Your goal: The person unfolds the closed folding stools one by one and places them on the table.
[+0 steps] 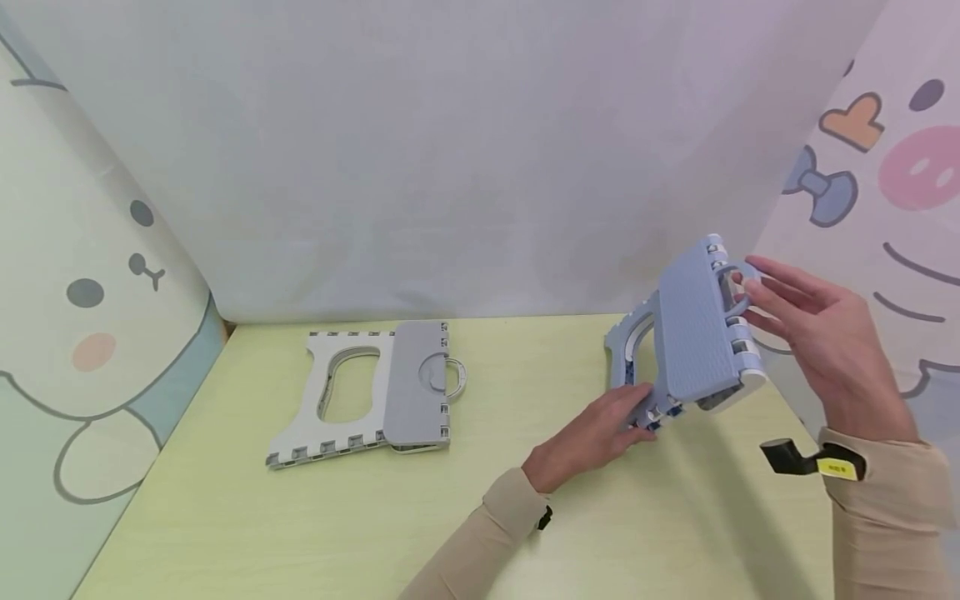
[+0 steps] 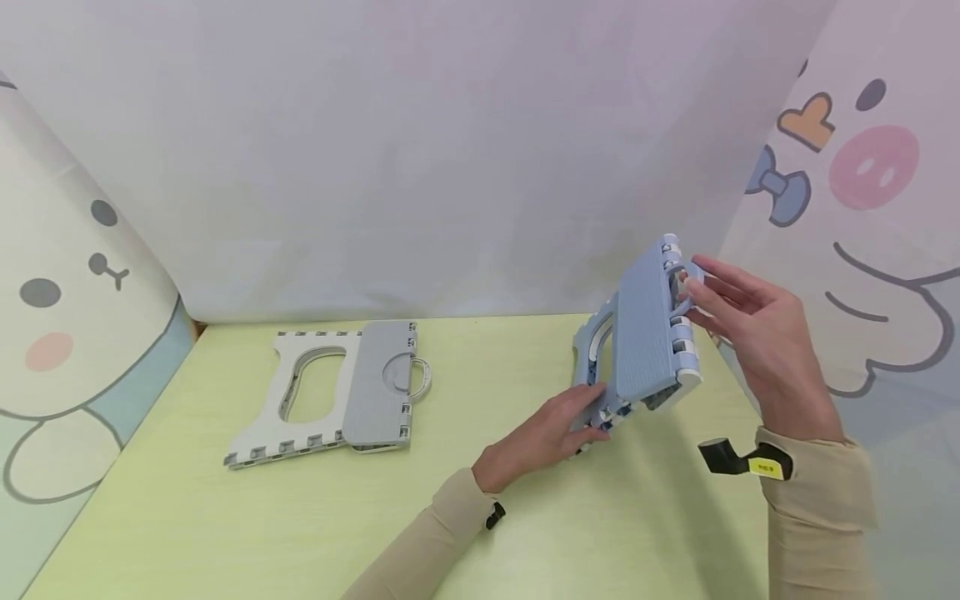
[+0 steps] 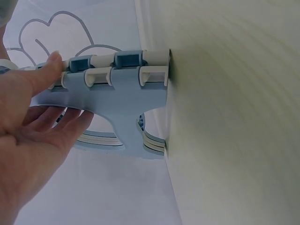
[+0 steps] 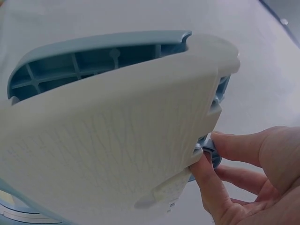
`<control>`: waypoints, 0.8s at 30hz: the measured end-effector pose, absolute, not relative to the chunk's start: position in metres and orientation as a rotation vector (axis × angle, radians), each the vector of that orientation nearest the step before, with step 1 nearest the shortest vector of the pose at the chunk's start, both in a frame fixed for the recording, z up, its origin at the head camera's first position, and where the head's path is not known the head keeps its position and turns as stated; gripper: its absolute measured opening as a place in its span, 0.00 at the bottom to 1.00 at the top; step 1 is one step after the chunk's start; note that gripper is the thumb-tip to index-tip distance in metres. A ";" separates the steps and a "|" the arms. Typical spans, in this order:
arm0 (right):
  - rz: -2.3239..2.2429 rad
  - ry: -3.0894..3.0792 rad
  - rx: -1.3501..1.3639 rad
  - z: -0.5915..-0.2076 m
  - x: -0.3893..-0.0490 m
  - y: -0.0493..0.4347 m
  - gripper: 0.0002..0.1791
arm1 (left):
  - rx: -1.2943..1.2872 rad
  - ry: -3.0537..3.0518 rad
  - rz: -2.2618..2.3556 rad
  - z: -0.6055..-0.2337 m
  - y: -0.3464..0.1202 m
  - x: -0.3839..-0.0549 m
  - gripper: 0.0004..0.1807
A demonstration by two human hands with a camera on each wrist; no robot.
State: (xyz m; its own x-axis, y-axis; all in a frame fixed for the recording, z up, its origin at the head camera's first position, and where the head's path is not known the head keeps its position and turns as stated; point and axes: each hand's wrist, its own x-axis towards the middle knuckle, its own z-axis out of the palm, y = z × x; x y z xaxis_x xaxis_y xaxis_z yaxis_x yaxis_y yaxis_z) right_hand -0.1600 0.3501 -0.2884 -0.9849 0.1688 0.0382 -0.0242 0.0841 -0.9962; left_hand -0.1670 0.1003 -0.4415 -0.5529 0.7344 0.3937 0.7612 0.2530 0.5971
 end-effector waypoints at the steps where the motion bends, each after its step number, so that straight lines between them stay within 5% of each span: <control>1: 2.023 -2.212 -0.150 -0.288 -0.160 0.349 0.33 | -1.469 -2.460 -1.204 -0.442 0.101 -0.167 0.31; 24: 1.986 -2.169 -0.089 -0.282 -0.162 0.339 0.30 | -1.496 -2.494 -1.249 -0.442 0.104 -0.171 0.27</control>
